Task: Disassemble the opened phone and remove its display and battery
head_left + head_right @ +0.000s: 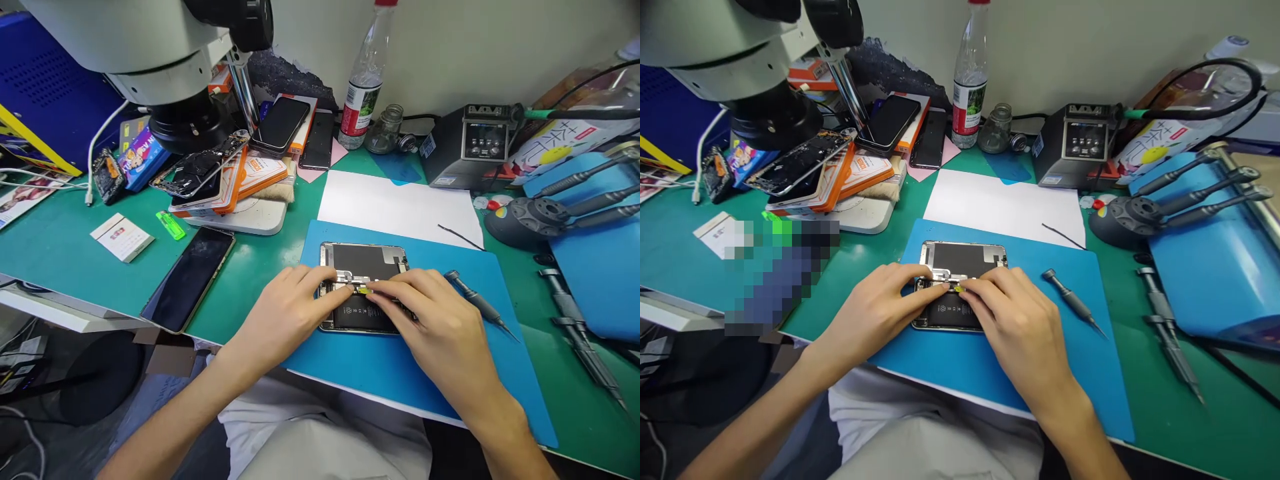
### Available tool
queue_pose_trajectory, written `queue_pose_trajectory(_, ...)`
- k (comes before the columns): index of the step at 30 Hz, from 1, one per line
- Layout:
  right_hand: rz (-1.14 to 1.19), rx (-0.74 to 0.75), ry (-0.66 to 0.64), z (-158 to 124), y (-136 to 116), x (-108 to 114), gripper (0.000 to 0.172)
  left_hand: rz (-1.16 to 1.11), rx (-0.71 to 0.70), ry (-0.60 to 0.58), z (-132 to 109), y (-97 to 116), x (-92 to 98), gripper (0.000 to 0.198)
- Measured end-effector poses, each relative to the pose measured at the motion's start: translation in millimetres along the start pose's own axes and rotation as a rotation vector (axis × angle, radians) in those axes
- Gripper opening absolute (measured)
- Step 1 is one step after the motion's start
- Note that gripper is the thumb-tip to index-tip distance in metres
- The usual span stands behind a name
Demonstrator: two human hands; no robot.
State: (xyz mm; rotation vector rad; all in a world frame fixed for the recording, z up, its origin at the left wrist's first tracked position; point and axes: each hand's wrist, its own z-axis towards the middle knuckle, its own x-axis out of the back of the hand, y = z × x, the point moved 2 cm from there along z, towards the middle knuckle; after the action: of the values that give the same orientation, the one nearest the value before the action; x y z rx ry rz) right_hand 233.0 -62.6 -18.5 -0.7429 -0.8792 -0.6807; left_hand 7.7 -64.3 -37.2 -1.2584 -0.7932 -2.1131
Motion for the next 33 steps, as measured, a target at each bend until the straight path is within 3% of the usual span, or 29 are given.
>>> queue_pose_trajectory(8, 0.019, -0.021, -0.053, 0, -2, -8, 0.012, 0.094, -0.075, -0.117, 1, 1, 2.4, 0.032)
queue_pose_trajectory(15, 0.015, -0.027, -0.055, 1, -3, -8, 0.010, 0.046, -0.118, -0.087, 0, -2, 2.6, 0.040)
queue_pose_trajectory(25, -0.031, -0.006, -0.047, -3, 0, -4, 0.016, -0.121, -0.052, -0.108, 2, -7, -0.9, 0.039)
queue_pose_trajectory(33, -0.119, 0.127, -0.009, -9, 1, 0, 0.017, -0.104, -0.064, -0.107, 1, -7, -1.1, 0.039)
